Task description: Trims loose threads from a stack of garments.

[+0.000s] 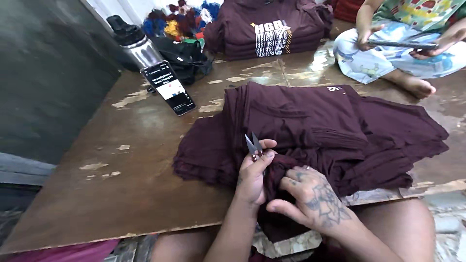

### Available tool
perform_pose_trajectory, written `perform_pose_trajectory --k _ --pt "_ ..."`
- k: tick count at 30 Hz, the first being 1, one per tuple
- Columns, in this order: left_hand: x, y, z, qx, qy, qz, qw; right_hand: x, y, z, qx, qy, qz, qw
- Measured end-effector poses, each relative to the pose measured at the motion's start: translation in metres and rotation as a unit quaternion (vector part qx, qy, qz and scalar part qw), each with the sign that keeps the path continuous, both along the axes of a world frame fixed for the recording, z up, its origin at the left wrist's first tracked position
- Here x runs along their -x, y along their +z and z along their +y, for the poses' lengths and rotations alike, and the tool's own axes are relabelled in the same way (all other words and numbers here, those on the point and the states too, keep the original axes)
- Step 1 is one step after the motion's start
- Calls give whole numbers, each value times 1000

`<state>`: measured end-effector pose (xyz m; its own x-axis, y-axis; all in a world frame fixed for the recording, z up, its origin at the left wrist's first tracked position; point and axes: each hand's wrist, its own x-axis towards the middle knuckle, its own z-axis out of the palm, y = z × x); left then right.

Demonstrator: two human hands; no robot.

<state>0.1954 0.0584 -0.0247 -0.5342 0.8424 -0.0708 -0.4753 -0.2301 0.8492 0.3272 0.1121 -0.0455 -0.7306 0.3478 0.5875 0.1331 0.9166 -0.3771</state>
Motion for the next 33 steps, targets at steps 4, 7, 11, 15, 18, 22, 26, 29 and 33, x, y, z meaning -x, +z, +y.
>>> perform_pose_trajectory --k 4,7,11,15,18,22,26,29,33 --pt "2 -4 0 -47 -22 -58 997 -8 -10 6 21 103 32 994" --pt "5 -7 -1 -61 -39 -90 993 -25 -15 15 76 175 58 980" --pt "5 -7 -2 -55 -41 -96 993 -24 -8 11 81 125 32 988" --pt "9 -7 -6 -32 -44 -92 994 -4 1 2 13 65 -26 997" --pt "12 -7 -8 -40 -59 -96 993 -10 4 9 56 156 -6 986" --pt "13 -8 -6 -55 -80 -122 988 -20 -8 6 67 123 31 990" --pt "10 -6 -6 -42 -60 -136 988 2 -4 -12 -7 9 -11 1000" --pt "14 -7 -9 -47 -77 -124 988 -8 -7 -2 36 113 23 993" --pt "23 -13 -11 -72 -140 -119 980 -34 -13 15 115 216 52 968"
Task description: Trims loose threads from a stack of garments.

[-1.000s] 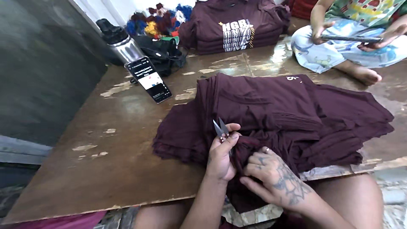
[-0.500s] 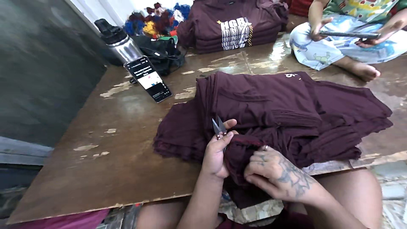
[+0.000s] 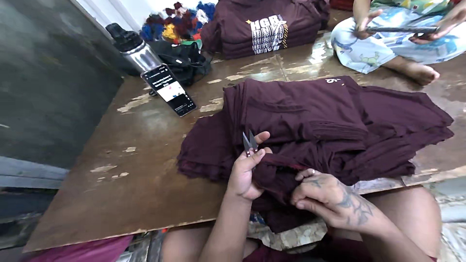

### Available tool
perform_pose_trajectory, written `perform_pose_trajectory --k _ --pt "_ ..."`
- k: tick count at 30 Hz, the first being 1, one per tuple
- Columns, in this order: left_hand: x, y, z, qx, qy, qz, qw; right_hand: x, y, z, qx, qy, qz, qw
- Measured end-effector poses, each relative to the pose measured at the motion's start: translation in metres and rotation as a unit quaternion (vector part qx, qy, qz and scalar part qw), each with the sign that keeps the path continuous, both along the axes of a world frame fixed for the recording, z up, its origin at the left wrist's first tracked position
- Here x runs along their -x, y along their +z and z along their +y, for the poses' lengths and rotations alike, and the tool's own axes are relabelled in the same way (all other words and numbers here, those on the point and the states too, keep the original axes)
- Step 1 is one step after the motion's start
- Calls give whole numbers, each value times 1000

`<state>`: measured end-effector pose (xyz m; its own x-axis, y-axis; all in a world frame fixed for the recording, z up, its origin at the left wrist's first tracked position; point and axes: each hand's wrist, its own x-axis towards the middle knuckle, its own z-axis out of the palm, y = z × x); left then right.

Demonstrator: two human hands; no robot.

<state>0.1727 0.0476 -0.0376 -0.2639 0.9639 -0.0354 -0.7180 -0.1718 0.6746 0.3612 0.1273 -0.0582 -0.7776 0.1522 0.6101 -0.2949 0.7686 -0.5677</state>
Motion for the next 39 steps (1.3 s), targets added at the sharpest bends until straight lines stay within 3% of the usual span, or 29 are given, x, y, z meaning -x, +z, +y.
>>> perform_pose_trajectory --k 3,5,6,8,10,12,17,19,22,28,30,32,35,37,39 --pt "3 2 0 5 3 79 997 -2 -6 -7 10 -7 21 1000" --pt "9 8 -3 24 34 286 957 -3 -10 -14 13 -20 31 999" --pt "15 11 -8 35 47 436 898 -4 -13 -17 14 -25 35 999" --pt "25 23 -19 65 33 695 715 -7 -18 -24 14 -36 45 998" --pt "26 41 -31 64 10 820 568 -9 -22 -30 17 -40 49 998" --pt "24 61 -42 29 -3 877 480 -8 -22 -33 26 -39 55 997" --pt "11 94 -58 -83 -72 935 338 -7 -20 -33 30 -47 65 996" --pt "5 94 -59 -87 -78 947 300 -8 -18 -33 30 -47 66 996" --pt "0 96 -61 -72 -82 955 275 -9 -16 -33 24 -50 65 996" --pt "-9 92 -67 -52 -73 961 261 -11 -18 -35 16 -53 54 997" --pt "-4 90 -69 -35 -39 956 290 -13 -18 -35 -3 -41 39 998" --pt "4 81 -71 16 18 922 387 -19 -19 -35 -21 -20 22 999" --pt "7 42 -74 139 105 786 593 -20 -25 -32 -9 -41 56 998" --pt "-3 7 -77 174 55 645 742 -15 -21 -30 -32 -115 47 992" --pt "-11 -18 -80 135 48 513 846 -3 -15 -30 -79 -179 6 981"
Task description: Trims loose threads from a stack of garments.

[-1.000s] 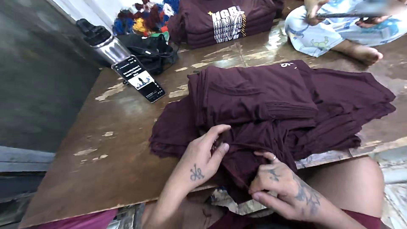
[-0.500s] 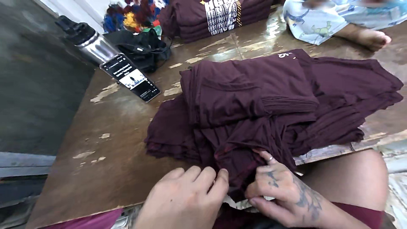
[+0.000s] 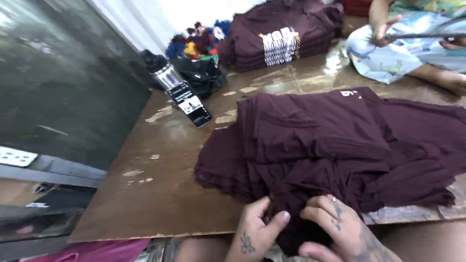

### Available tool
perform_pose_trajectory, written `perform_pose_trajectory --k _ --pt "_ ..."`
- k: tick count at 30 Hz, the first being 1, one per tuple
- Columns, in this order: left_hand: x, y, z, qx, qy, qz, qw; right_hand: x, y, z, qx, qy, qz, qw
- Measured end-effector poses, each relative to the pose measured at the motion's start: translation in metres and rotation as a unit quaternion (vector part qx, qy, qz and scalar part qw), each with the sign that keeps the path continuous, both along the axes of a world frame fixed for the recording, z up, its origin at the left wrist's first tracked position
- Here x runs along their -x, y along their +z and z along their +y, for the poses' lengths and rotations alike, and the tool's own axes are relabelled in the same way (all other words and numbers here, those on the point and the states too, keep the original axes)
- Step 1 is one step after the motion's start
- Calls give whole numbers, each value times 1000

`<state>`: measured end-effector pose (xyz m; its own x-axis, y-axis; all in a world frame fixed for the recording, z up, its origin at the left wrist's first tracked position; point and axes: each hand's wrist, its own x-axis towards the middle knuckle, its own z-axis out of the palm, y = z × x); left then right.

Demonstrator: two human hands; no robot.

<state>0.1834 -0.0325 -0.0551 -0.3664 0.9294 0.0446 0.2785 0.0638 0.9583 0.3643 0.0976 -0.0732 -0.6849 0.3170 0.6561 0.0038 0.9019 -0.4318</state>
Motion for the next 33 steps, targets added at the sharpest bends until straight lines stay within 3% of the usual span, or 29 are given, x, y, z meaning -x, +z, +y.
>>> perform_pose_trajectory --k 4,8,10,13,16,18,21,23,26,30,33 --pt "-3 -10 -4 -128 -46 -236 962 17 -5 -2 -87 -38 -38 995" --pt "3 -24 -3 -160 -99 -416 890 -9 12 11 32 82 -51 995" --pt "2 -28 -6 -151 -108 -428 884 -15 10 13 63 99 -53 992" --pt "-3 -32 -5 -171 -120 -402 892 -10 16 4 65 48 -76 994" --pt "-5 -32 -3 -185 -115 -378 900 9 5 -3 -30 -8 -54 998" --pt "-3 -31 -5 -182 -106 -364 907 7 2 -1 -51 22 -43 998" --pt "7 -19 -9 -162 -64 -231 957 -14 15 2 6 75 -75 994" --pt "13 -1 -7 -115 6 3 993 -21 11 0 20 101 -71 992" --pt "22 17 -4 -88 31 234 968 -21 -1 -4 13 115 -39 992" --pt "23 43 -18 -63 -17 412 909 -19 -3 -4 33 116 -10 993" --pt "16 56 -20 -54 -82 530 843 -18 -1 -4 39 121 -6 992"
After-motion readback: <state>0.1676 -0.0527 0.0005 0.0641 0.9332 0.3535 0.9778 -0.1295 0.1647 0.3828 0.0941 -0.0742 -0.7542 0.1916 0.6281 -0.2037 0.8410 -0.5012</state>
